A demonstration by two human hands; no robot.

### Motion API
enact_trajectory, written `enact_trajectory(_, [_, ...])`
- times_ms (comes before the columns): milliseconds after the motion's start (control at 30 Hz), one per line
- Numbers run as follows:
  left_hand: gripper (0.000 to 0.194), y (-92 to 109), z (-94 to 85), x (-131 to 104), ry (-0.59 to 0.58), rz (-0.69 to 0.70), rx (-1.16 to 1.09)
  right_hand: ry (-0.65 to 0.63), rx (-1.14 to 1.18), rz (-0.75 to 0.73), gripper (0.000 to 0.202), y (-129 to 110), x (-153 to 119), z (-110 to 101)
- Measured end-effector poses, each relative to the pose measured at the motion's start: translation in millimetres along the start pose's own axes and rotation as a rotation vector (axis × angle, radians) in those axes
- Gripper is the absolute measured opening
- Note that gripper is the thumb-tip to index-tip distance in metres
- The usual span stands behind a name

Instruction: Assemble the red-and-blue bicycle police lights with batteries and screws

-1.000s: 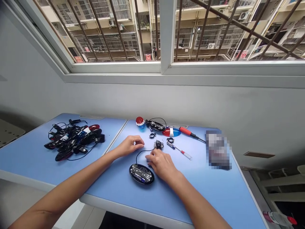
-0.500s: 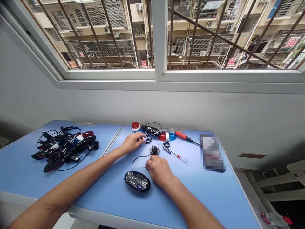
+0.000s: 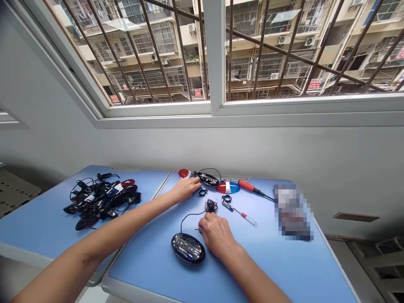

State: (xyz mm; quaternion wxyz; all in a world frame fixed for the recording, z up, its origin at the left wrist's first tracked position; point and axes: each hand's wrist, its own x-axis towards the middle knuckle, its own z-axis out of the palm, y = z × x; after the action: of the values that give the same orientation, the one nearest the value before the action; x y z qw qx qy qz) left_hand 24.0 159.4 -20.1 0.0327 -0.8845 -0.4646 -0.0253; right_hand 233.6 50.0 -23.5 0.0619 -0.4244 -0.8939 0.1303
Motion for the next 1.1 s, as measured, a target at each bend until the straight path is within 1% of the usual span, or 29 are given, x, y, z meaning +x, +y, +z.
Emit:
enact_trajectory(233, [0.025, 2.3, 1.3, -13.6, -0.018, 0.065, -0.005, -0.023, 0.019, -0.026, 0.019, 4.3, 0.3, -4.2])
enact_trajectory(367, [0.026, 3.7, 3.4, -20.1, -0.01, 0.031, -0.044, -0.022, 0.023, -0.028, 0.02, 9.1, 1.0, -6.2])
enact_trajectory(467, [0.028, 5.4, 2.7, -24.7, 0.023, -0.055, -0.069, -0.019, 0.019, -0.027, 0.021, 10.2, 0.6, -6.7])
enact_trajectory(567, [0.026, 7.7, 1.0, -26.4, 0.068, -0.213, -0.078, -0.021, 0.012, -0.028, 0.021, 9.6, 0.4, -6.5])
enact_trajectory(633, [0.025, 10.2, 0.4, -23.9, 0.081, -0.33, -0.08, -0.024, 0.008, -0.027, 0.022, 8.9, 0.7, -6.2])
enact_trajectory(700, [0.022, 14.0, 0.5, -18.5, 0.069, -0.414, -0.092, -0.023, 0.004, -0.024, 0.022, 8.4, 1.1, -6.1])
enact_trajectory(833, [0.015, 19.8, -0.1, -8.2, 0.058, -0.505, -0.152, -0.021, 0.002, -0.026, 0.021, 9.3, 1.4, -6.9])
enact_trajectory(900, [0.013, 18.4, -4.4, -9.8, 0.079, -0.543, -0.197, -0.023, 0.0, -0.018, 0.02, 11.2, 1.3, -7.7])
enact_trajectory(967, [0.012, 15.1, -13.5, -19.3, 0.114, -0.579, -0.255, 0.001, 0.017, 0.004, 0.021, 13.4, 1.0, -8.8])
enact_trajectory(1033, [0.015, 14.8, -27.3, -36.4, 0.157, -0.603, -0.331, 0.097, 0.111, 0.019, 0.021, 13.6, 0.1, -10.2])
enact_trajectory(1100, [0.022, 23.3, -43.1, -58.1, 0.187, -0.586, -0.427, 0.25, 0.306, 0.006, 0.019, 9.6, -1.7, -12.6])
